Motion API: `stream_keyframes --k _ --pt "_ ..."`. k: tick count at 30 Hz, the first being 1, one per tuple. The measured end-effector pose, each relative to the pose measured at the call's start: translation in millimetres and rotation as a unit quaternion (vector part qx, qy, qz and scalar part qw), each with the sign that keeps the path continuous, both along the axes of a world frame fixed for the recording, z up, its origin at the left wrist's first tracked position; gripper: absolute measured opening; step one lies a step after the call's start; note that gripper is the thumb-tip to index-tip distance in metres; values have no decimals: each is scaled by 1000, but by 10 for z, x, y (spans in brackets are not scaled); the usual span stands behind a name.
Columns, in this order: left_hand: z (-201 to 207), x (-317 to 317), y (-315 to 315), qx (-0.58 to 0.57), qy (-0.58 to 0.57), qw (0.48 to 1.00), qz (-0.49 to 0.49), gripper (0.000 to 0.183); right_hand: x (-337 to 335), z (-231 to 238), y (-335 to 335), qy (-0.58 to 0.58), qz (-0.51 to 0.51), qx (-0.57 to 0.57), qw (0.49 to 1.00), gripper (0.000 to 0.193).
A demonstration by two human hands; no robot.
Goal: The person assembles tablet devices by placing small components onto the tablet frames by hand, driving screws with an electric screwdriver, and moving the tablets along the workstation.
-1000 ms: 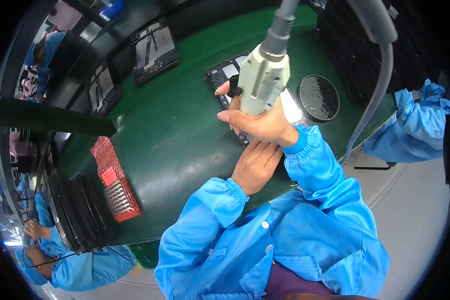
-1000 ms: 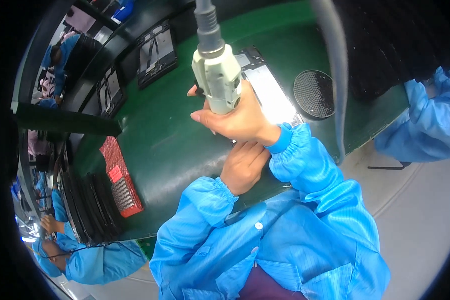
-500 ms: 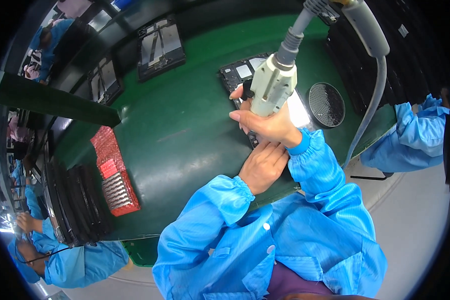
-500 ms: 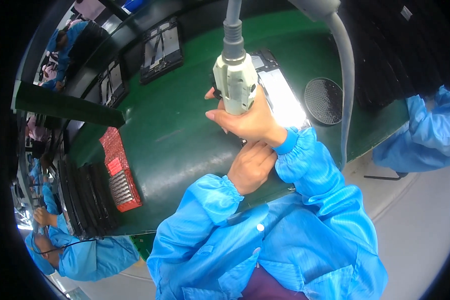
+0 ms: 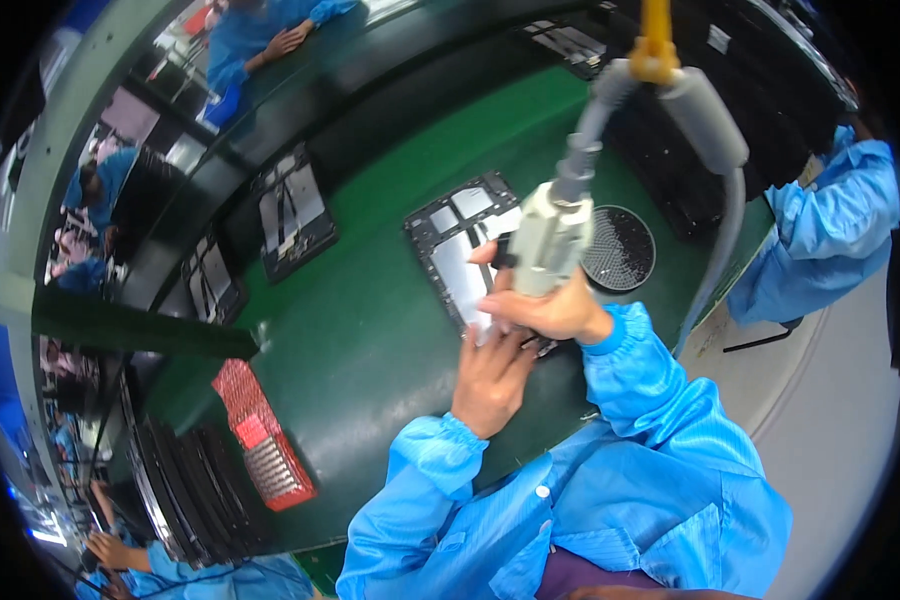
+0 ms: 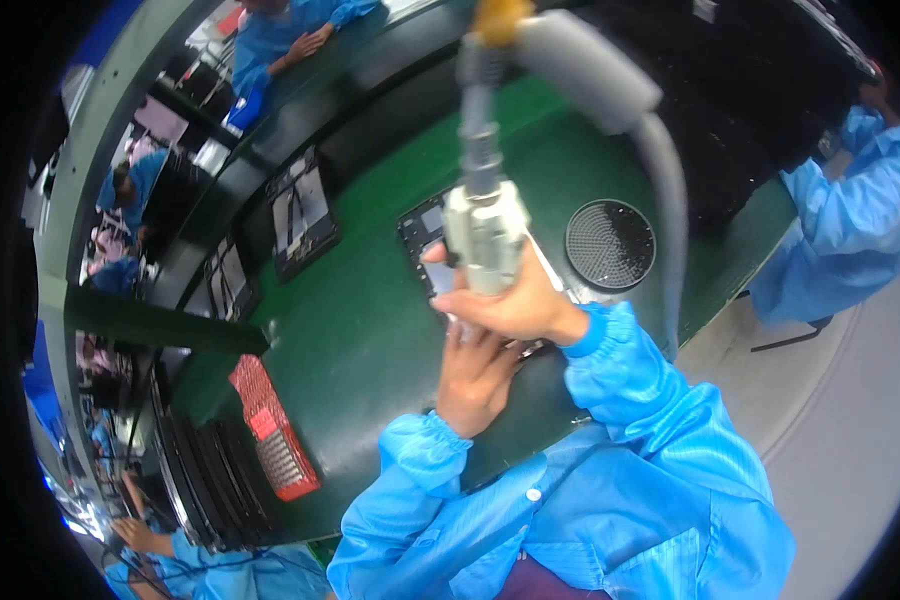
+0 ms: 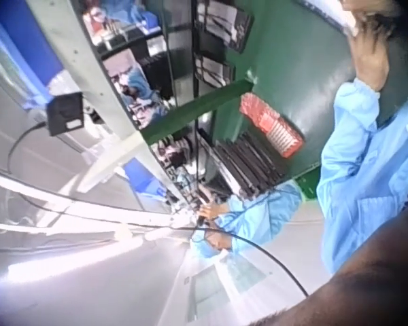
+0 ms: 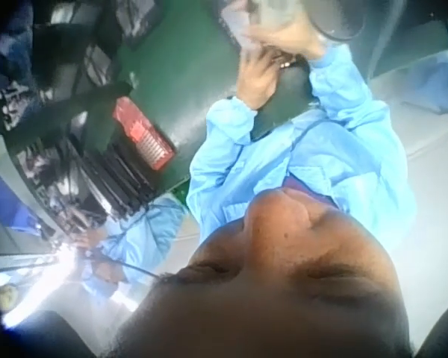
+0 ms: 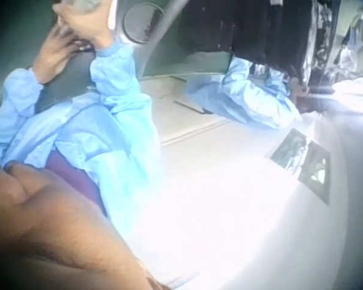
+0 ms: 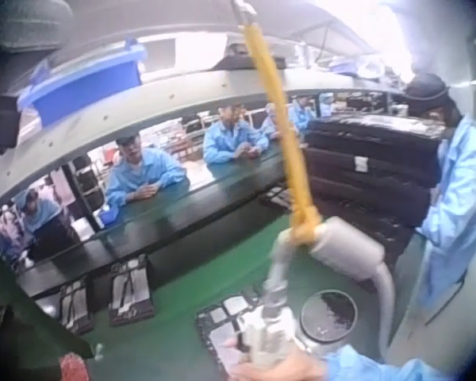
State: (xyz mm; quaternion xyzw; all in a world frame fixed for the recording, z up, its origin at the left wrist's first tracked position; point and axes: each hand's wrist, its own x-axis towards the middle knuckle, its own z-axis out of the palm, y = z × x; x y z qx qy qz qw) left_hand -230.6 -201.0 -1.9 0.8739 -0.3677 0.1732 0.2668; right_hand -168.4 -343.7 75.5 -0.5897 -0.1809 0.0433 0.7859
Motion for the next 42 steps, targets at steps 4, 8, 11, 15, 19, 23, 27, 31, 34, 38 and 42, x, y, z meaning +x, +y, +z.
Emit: stream_keyframes --k 4,8,11,15,19,23,27,31,34,38,42 --pt "123 38 200 -109 163 967 161 59 -106 -203 -722 43 67 17 997 37" --pt "422 74 407 -497 537 657 181 69 -369 -334 -1148 -43 205 -69 975 49" --pt "487 188 400 -485 594 614 187 74 -502 -430 -1110 -29 220 -108 969 56" --pt "367 496 395 -367 634 654 190 56 -438 -507 -1148 -102 220 -65 968 61" --pt "863 576 262 -448 502 721 165 16 -517 -75 -1430 -65 202 -73 975 39" --pt "1911 770 -155 -501 476 722 0 32 -607 179 -1990 -219 297 53 928 32" --pt "2580 1211 -1256 -477 411 755 -184 26 -880 566 -2053 -220 398 82 887 28" --pt "2873 1546 -2186 -526 392 749 -91 33 -924 661 -1781 -218 477 65 849 25" --pt "2841 1914 -2969 -565 283 771 -81 33 -1062 729 -1735 -207 459 55 862 23" --pt "2974 1605 -2760 -492 334 803 42 40 -937 605 -1652 -179 525 69 829 23" --pt "2946 1763 -2580 -343 290 890 76 43 -853 533 -1592 -156 546 91 818 23"
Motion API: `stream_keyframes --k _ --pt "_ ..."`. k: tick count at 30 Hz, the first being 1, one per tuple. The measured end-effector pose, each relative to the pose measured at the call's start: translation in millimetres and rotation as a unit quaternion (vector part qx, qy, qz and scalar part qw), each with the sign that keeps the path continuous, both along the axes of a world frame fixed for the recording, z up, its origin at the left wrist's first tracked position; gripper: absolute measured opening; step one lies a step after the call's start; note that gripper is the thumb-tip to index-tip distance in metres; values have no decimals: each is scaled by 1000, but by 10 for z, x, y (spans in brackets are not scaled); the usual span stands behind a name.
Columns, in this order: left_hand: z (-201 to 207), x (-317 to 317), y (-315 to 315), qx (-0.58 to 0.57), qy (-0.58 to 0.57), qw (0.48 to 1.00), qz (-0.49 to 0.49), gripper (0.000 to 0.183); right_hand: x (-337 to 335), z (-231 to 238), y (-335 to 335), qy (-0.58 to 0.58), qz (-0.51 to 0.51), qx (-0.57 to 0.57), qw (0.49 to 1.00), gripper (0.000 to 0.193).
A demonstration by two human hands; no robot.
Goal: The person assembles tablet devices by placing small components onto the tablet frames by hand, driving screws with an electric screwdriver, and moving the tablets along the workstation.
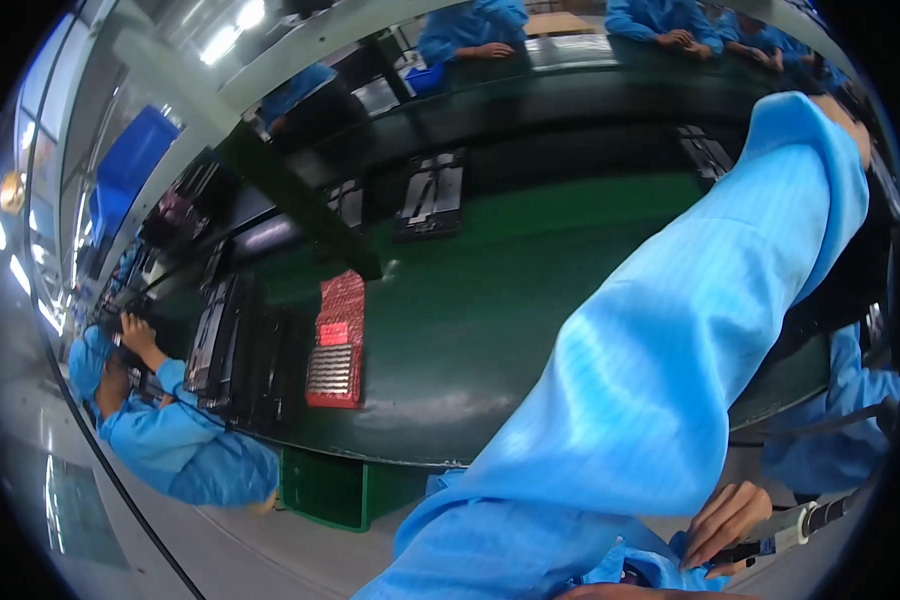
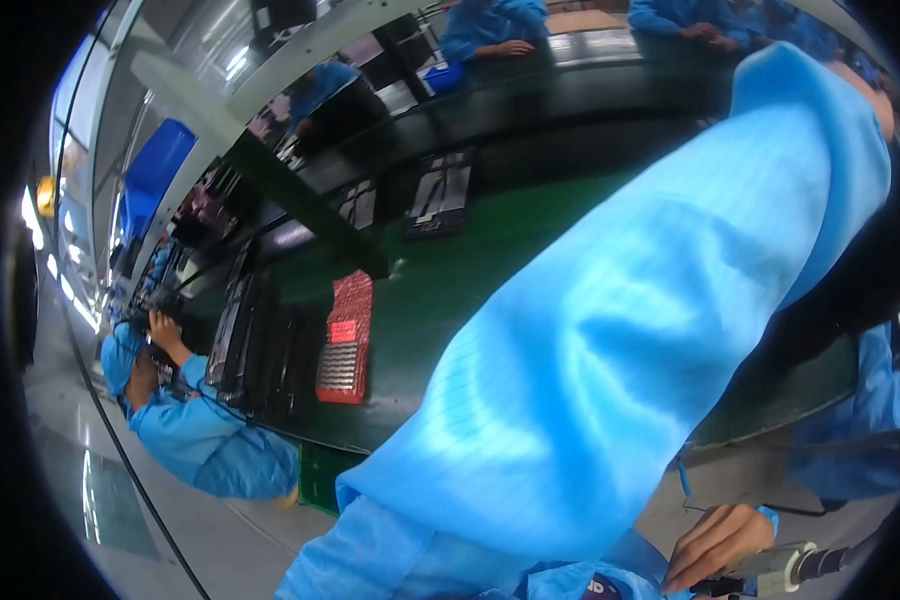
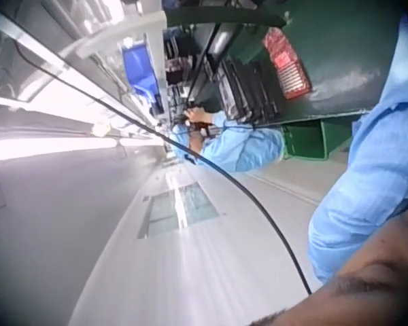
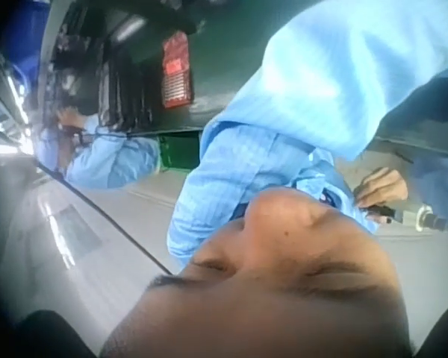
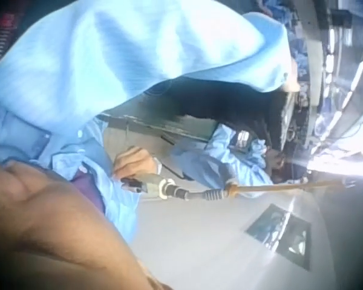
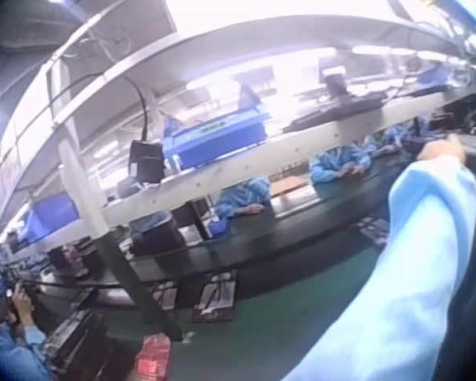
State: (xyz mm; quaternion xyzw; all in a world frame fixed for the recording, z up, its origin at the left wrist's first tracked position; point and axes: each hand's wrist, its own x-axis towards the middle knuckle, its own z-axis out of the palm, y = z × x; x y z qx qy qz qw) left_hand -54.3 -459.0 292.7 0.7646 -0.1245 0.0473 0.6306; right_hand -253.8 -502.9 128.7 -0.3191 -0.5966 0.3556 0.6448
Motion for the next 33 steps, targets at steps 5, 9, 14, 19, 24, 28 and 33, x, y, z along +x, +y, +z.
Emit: stream_keyframes --k 5,9,14,19,24,28,33 --pt "-51 -97 598 58 -35 997 22 46 54 -65 199 12 -5 5 1000 23" --pt "-953 -282 1720 30 -234 960 153 33 290 -191 218 -1 -25 -43 999 28" --pt "-2151 -1388 4616 -269 -190 806 492 20 504 -511 692 161 -89 27 983 31" --pt "-2807 -1233 6469 -483 7 750 452 35 911 -652 911 35 -97 -95 990 32" --pt "-3275 -485 7439 226 47 874 428 71 902 -714 1382 264 -165 -128 942 45" --pt "-3208 669 7349 184 22 900 394 62 806 -732 1518 259 -223 -63 938 48" --pt "-2720 815 7301 142 33 882 449 54 823 -796 1643 261 -253 -58 930 57"
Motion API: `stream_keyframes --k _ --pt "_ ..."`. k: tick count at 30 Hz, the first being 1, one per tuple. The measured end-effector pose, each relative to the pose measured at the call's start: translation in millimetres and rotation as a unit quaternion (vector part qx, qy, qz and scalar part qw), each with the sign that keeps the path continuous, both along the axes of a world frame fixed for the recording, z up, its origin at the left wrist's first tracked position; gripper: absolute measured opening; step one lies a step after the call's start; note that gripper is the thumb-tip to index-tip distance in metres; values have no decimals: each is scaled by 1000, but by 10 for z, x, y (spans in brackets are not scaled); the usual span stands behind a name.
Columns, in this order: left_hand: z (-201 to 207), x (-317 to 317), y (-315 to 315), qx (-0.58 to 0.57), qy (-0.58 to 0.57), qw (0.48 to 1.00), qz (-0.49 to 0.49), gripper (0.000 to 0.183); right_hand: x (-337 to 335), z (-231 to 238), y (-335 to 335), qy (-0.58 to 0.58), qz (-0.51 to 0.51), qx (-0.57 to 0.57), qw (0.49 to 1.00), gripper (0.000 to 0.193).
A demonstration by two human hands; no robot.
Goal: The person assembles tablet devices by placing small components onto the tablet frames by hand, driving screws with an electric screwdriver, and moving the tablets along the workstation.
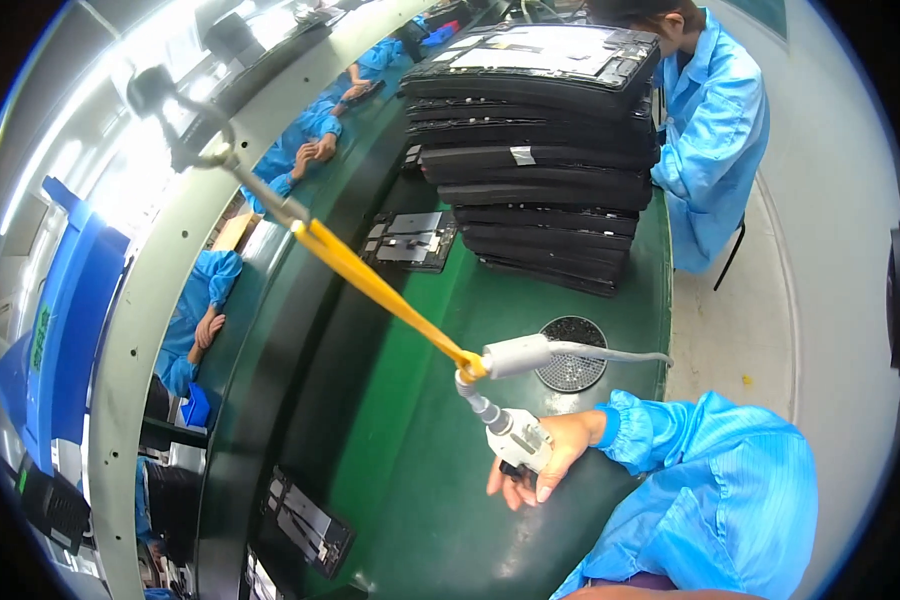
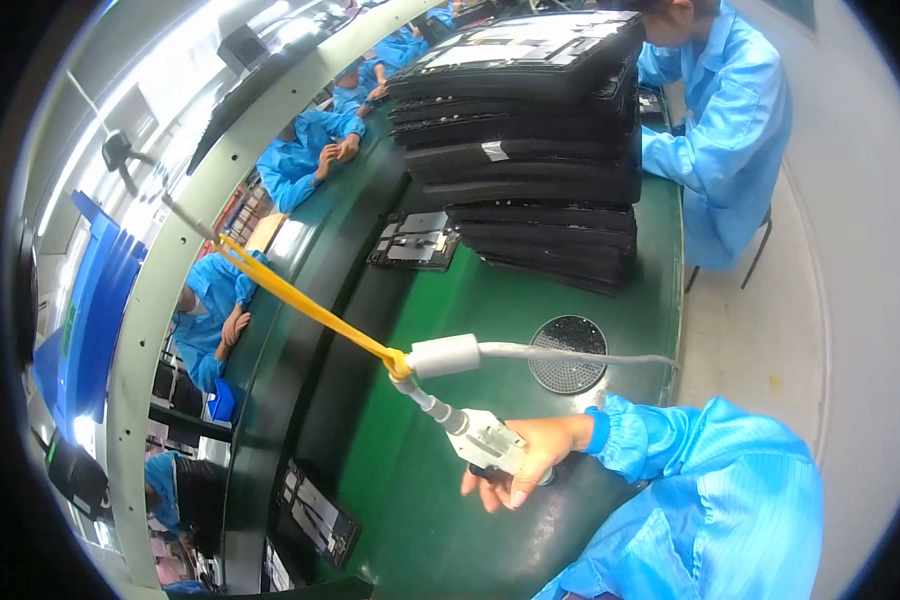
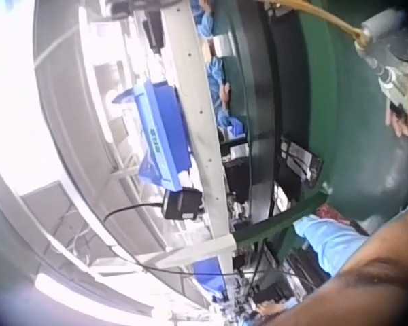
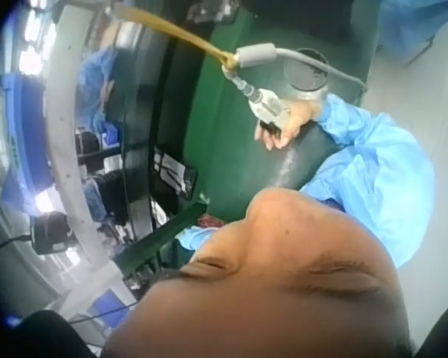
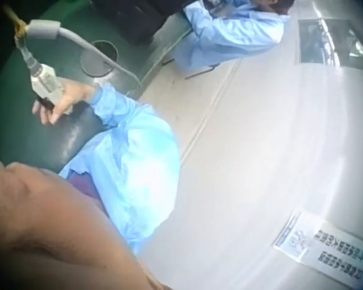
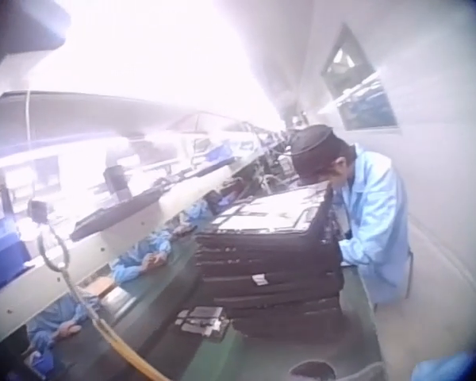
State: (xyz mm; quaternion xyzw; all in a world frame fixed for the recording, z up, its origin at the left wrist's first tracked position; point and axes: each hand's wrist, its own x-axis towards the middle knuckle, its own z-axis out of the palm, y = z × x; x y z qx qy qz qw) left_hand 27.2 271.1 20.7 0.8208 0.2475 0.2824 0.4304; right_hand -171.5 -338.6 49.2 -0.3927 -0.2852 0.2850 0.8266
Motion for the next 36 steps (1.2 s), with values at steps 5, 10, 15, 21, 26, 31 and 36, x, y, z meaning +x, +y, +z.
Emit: stream_keyframes --k 5,10,15,21,26,31,36 --pt "302 -1522 598 -34 -12 977 209 51 61 45 -19 -27 9 16 999 76" --pt "715 -2106 -96 130 -167 888 408 56 40 69 -139 -23 48 18 998 72" --pt "940 -2961 -1336 343 -105 840 406 40 64 46 -79 -32 105 6 994 65" --pt "1233 -4259 -2592 136 -222 926 271 28 -49 132 -215 -58 87 -6 995 62" --pt "867 -4734 -2910 -110 -303 925 201 29 -81 119 -332 -31 58 -38 997 59" --pt "254 -3827 -3644 -375 -209 897 109 20 -113 310 -600 -11 -108 -146 983 55" --pt "-71 -3196 -4353 -561 -176 805 -82 30 2 338 -911 -58 -321 -169 930 57"
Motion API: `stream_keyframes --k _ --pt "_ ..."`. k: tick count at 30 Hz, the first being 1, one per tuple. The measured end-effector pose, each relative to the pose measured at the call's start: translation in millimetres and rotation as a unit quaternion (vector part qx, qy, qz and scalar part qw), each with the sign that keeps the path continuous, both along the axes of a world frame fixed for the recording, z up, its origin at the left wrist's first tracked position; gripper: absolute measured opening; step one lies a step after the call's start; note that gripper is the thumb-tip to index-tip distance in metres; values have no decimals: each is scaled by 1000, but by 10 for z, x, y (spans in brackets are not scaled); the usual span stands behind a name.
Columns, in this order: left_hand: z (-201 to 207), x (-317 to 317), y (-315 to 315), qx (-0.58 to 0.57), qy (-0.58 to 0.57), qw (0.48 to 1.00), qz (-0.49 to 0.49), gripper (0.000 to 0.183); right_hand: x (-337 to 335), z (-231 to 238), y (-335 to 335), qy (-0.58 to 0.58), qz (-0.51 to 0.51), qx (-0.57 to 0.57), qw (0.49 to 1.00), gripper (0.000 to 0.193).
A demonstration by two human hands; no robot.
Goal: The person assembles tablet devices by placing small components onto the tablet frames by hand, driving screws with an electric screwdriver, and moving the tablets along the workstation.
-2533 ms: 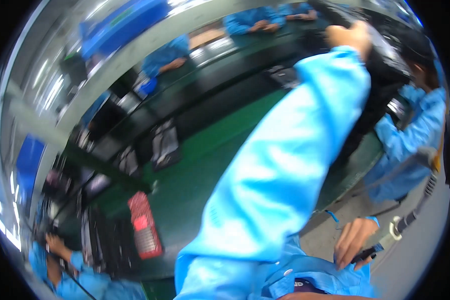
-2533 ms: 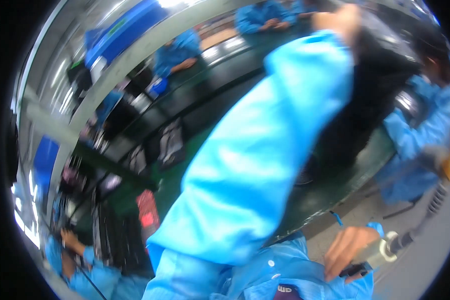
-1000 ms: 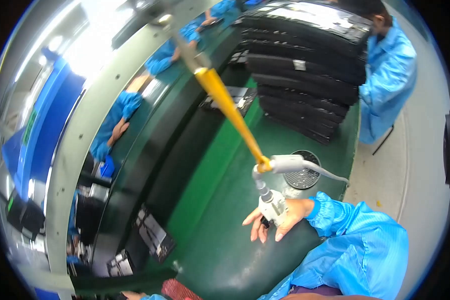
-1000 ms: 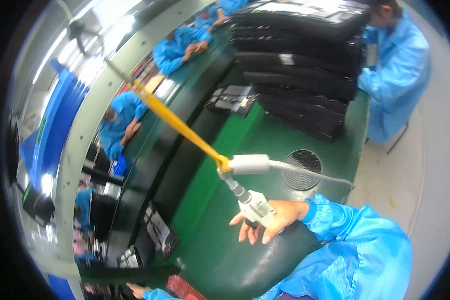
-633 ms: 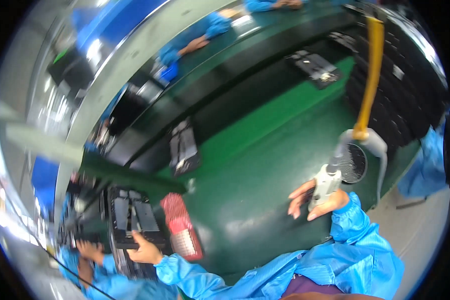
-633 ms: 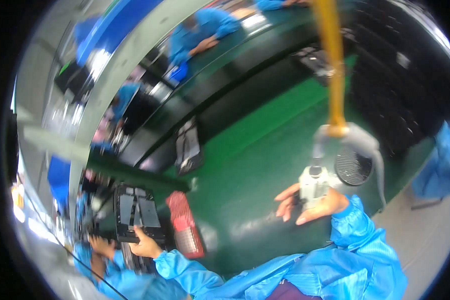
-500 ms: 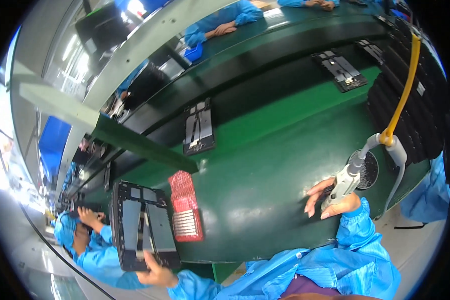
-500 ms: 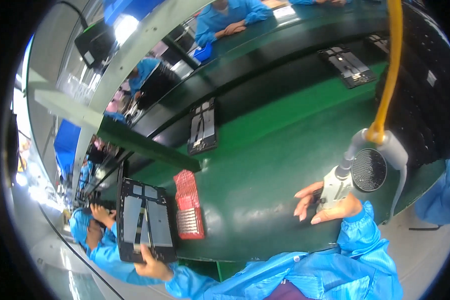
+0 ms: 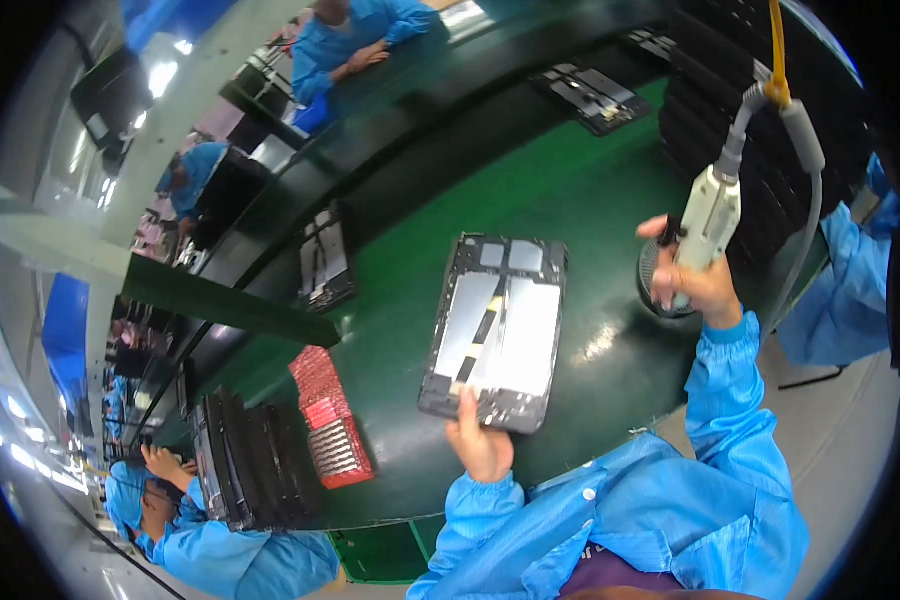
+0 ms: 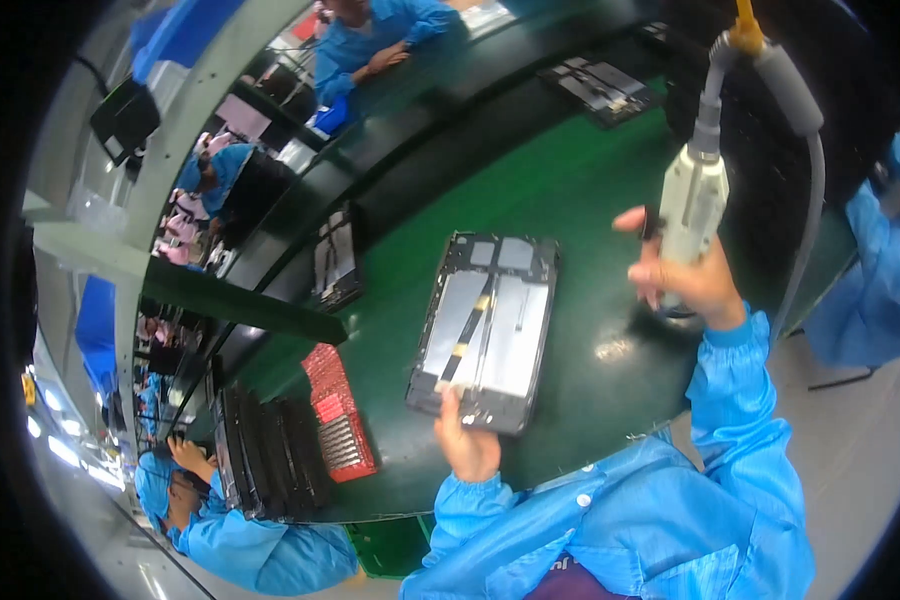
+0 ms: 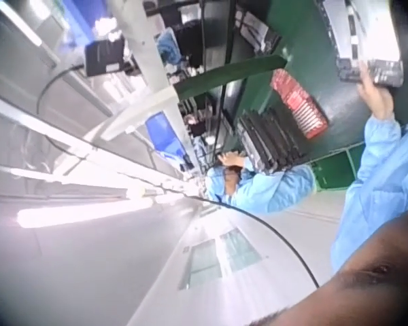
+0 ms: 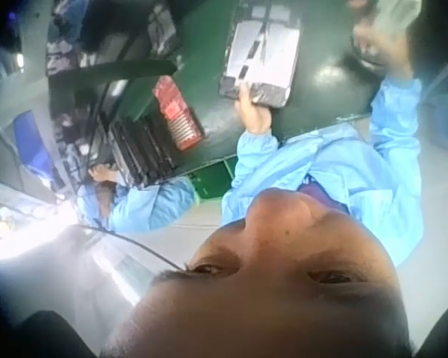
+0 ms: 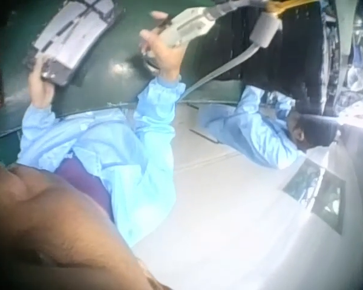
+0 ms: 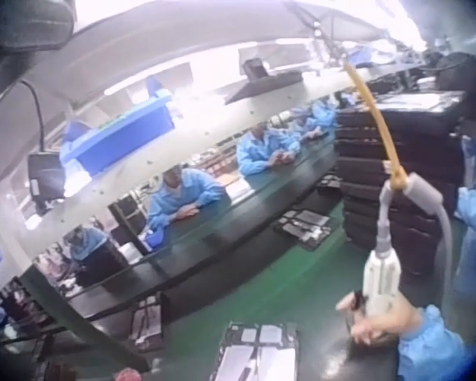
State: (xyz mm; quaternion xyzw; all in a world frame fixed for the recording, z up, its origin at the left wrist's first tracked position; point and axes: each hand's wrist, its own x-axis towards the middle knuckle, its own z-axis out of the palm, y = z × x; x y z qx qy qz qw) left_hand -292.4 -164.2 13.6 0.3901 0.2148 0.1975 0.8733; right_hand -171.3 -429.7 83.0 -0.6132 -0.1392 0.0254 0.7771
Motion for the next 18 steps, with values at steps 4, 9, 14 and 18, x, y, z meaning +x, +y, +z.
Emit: stream_keyframes --k 4,9,14,18 --pt "-13 -11 -338 -101 32 983 -151 32 114 -64 -255 -47 -82 -15 995 55" --pt "184 -494 -284 22 164 894 -417 32 373 -83 -393 -107 -173 0 979 33" --pt "40 -129 574 695 72 685 -205 27 476 -345 -289 -127 -200 5 971 31" --pt "-138 499 1048 855 156 476 -131 54 515 -410 -151 -130 -194 -14 972 31"
